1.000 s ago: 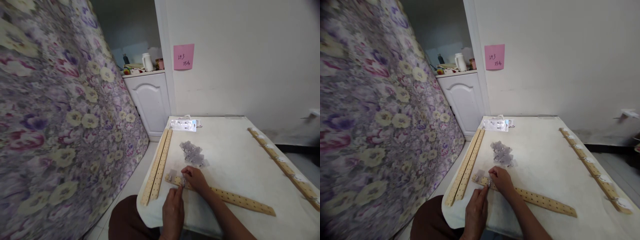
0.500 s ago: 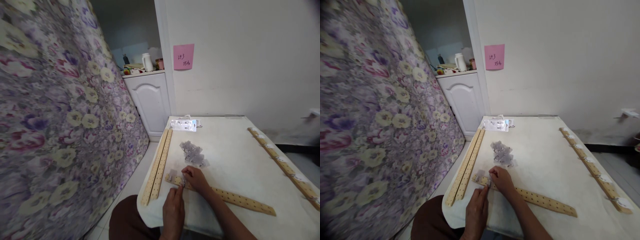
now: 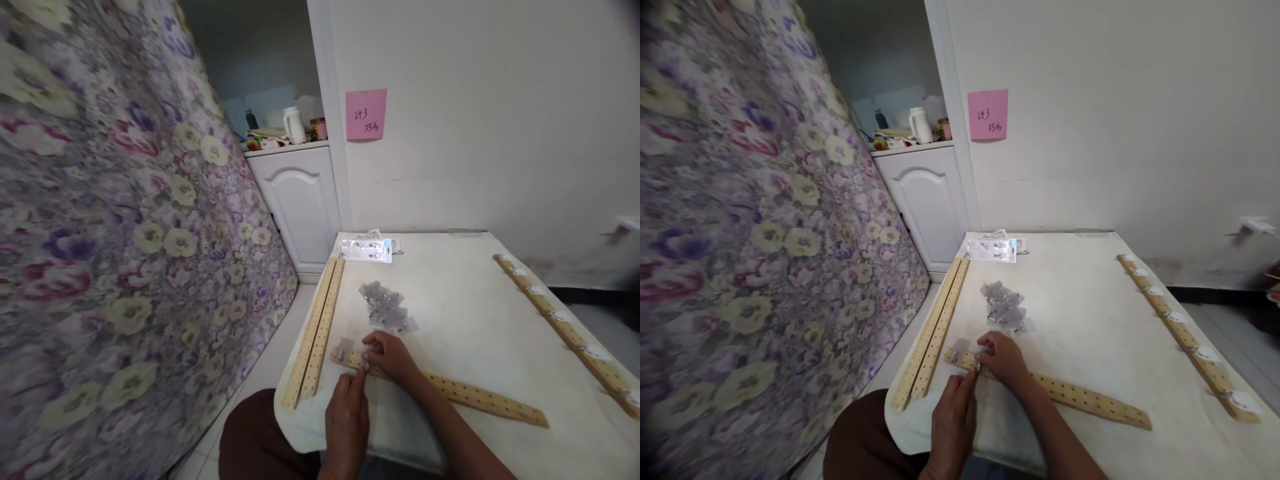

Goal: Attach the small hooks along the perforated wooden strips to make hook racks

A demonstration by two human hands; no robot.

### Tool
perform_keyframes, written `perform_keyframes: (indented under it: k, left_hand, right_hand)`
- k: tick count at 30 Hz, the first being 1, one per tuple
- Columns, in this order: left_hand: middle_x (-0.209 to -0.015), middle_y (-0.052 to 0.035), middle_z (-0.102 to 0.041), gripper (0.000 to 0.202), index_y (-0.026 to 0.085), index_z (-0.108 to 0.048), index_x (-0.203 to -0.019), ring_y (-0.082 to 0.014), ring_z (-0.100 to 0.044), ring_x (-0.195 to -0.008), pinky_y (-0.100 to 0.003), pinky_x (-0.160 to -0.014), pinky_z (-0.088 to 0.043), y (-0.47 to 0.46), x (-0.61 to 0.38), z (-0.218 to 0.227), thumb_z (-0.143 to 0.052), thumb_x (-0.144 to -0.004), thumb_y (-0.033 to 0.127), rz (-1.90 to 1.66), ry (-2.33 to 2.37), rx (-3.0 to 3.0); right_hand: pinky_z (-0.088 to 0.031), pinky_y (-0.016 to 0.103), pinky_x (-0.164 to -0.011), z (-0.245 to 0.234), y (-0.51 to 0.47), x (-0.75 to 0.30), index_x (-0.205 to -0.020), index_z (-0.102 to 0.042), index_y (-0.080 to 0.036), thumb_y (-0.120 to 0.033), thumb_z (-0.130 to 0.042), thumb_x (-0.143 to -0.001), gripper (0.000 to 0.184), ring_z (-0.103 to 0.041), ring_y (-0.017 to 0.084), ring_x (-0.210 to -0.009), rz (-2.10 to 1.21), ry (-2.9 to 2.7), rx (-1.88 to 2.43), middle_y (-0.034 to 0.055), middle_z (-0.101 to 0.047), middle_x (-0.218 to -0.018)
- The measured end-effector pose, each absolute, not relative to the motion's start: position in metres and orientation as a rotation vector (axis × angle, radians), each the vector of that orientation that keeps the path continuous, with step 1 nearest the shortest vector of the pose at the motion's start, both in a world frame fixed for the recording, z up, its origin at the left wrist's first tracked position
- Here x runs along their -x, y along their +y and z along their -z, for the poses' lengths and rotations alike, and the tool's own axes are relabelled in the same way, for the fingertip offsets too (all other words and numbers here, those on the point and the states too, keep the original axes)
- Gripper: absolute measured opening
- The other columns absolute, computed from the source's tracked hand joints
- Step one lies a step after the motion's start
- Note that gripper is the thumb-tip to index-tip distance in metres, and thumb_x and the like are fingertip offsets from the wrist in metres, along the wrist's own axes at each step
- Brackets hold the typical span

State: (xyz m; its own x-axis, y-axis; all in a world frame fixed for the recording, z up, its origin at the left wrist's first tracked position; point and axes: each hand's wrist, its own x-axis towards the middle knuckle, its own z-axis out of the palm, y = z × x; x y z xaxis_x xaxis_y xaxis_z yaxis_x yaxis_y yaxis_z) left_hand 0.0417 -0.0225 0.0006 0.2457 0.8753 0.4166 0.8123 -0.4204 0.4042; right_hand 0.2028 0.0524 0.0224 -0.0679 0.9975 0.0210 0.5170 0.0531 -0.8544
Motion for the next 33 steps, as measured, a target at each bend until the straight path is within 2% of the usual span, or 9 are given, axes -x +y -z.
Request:
perform_keyframes:
  k: [8,20,33]
  left_hand:
    - [-0.087,-0.0022,-0.064,0.021,0.024,-0.061,-0.102,-0.0143,-0.064,-0.079,-0.023,-0.07,-0.051,-0.01,-0.047,-0.019,-0.043,-0.092,0.024,-0.976,1.605,-2.319]
    - [-0.08,-0.0014,-0.063,0.022,0.022,-0.06,-0.09,-0.0135,-0.062,-0.074,-0.022,-0.07,-0.049,-0.003,-0.05,-0.02,-0.039,-0.093,0.024,-0.918,1.657,-2.289]
    - [-0.076,-0.0005,-0.06,0.021,0.023,-0.058,-0.082,-0.0136,-0.061,-0.068,-0.021,-0.061,-0.046,-0.003,-0.051,-0.02,-0.04,-0.092,0.021,-0.91,1.698,-2.342]
  right_hand:
    - [-0.045,0.026,-0.069,-0.021,0.053,-0.204,-0.092,-0.068,-0.02,-0.023,-0.066,-0.065,0.027,-0.061,0.017,-0.075,-0.928,-1.654,1.513,0.0026,-0.069,-0.081]
    - [-0.043,0.025,-0.068,-0.022,0.054,-0.205,-0.09,-0.068,-0.019,-0.022,-0.066,-0.064,0.026,-0.06,0.017,-0.073,-0.931,-1.645,1.51,0.0026,-0.068,-0.079]
    - [-0.042,0.024,-0.064,-0.021,0.056,-0.204,-0.086,-0.066,-0.02,-0.02,-0.066,-0.061,0.025,-0.058,0.016,-0.07,-1.032,-1.594,1.535,-0.0008,-0.065,-0.074]
